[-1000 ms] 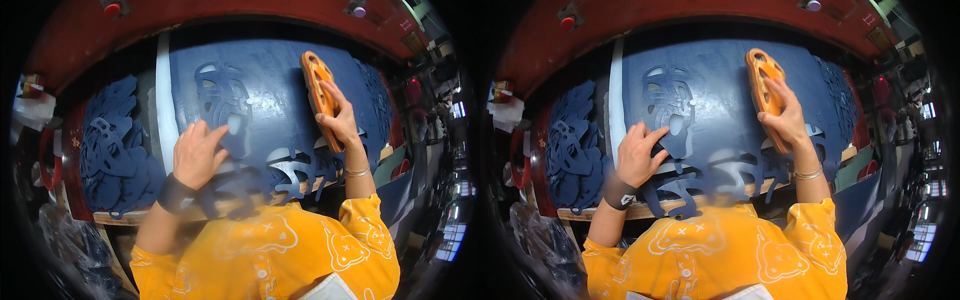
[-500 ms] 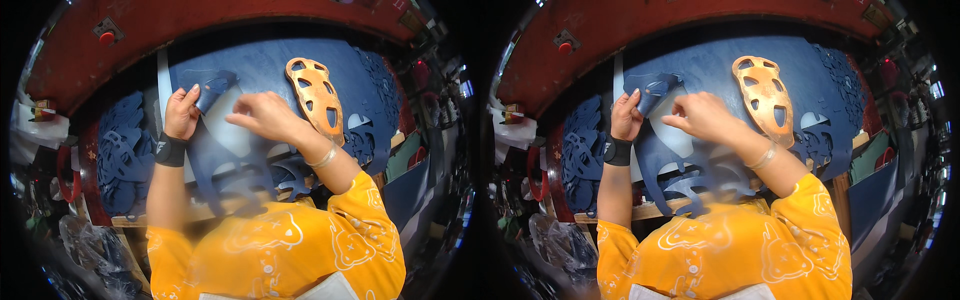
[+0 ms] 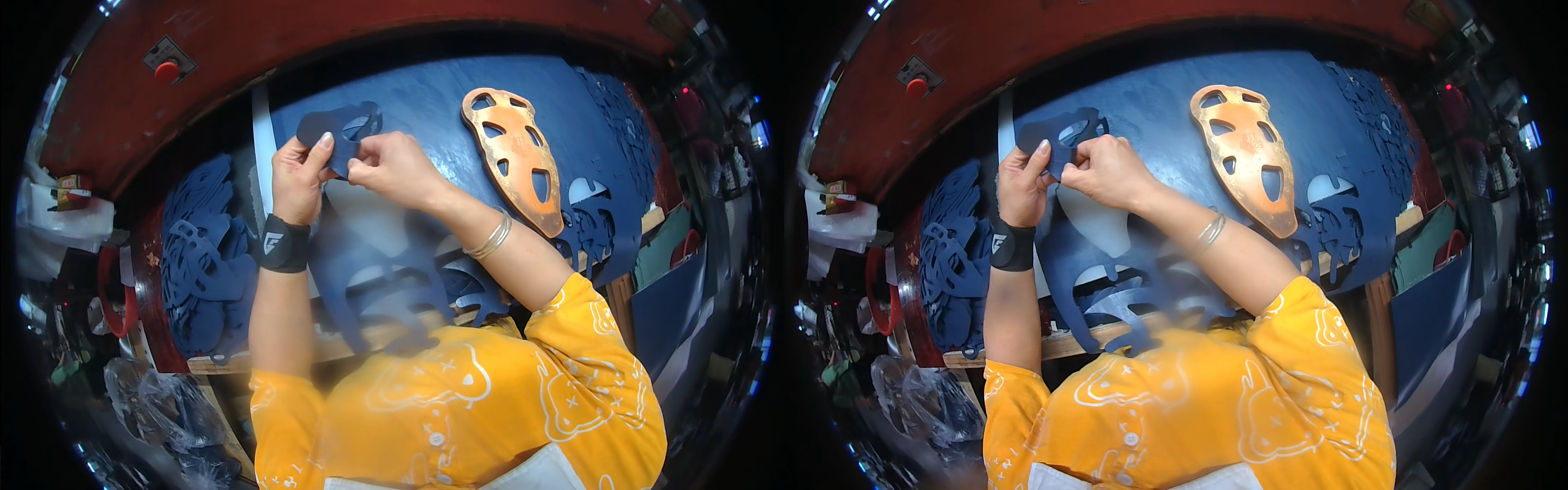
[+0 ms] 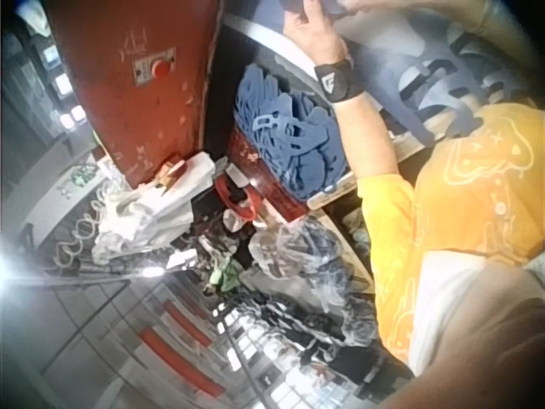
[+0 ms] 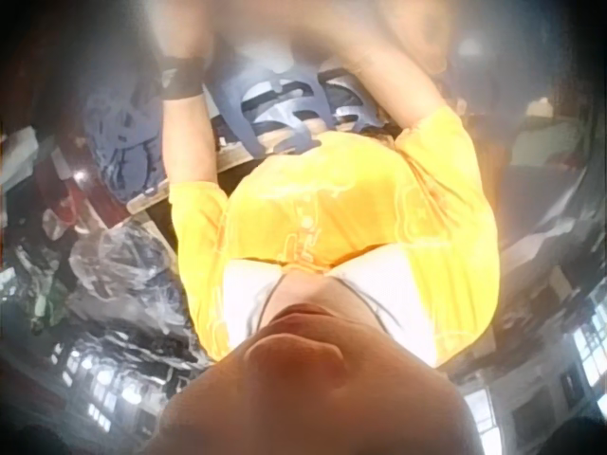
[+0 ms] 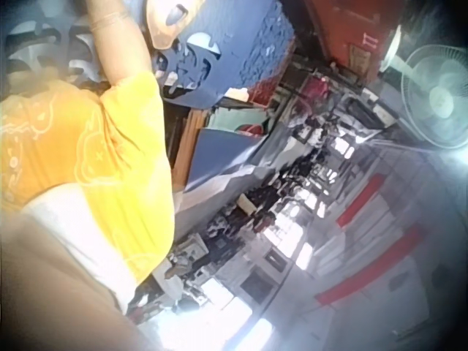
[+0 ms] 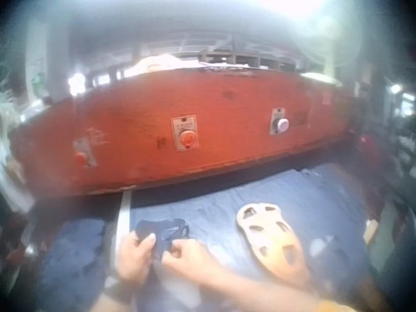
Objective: The person gathers dark blue plastic masks from a workbench, stacks them, and places them into clear plastic bags. They tie the bags and move them to a nearby pile. The person also briefly handles a clipboard and a red basin on the table.
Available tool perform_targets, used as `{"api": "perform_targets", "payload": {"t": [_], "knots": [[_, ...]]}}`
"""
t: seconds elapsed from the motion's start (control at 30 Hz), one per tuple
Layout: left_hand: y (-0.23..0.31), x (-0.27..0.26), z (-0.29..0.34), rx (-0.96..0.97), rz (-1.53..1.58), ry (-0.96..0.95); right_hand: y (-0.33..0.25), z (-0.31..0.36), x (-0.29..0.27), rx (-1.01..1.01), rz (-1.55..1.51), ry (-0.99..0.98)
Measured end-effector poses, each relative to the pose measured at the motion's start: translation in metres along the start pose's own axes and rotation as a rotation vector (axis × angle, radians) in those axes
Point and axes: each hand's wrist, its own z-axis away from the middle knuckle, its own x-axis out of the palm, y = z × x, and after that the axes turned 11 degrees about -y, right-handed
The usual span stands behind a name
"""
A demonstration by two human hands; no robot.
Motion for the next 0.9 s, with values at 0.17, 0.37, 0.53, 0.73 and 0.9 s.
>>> {"api": "perform_targets", "payload": {"t": [0.17, 0.37, 0.53, 0.73, 0.9], "knots": [[0.004, -0.001, -0.001, 0.008, -0.1, 0.084, -0.001, -0.004, 0.003, -0.075, 0.1, -0.01], [0.015, -0.024, -0.034, -0.008, -0.052, 0.514, -0.006, 0.003, 0.0, -0.154, 0.47, -0.097], [0.092, -0.147, -0.064, 0.429, 0.39, 0.853, 0.022, 0.062, -0.027, -0.107, 0.67, -0.248], [0.128, -0.144, -0.111, 0.596, 0.387, 0.812, 0.032, 0.077, -0.032, -0.151, 0.754, -0.289], [0.137, -0.049, -0.106, 0.664, -0.063, 0.255, 0.0, 0.054, -0.068, 0.182, 0.371, -0.585]]}}
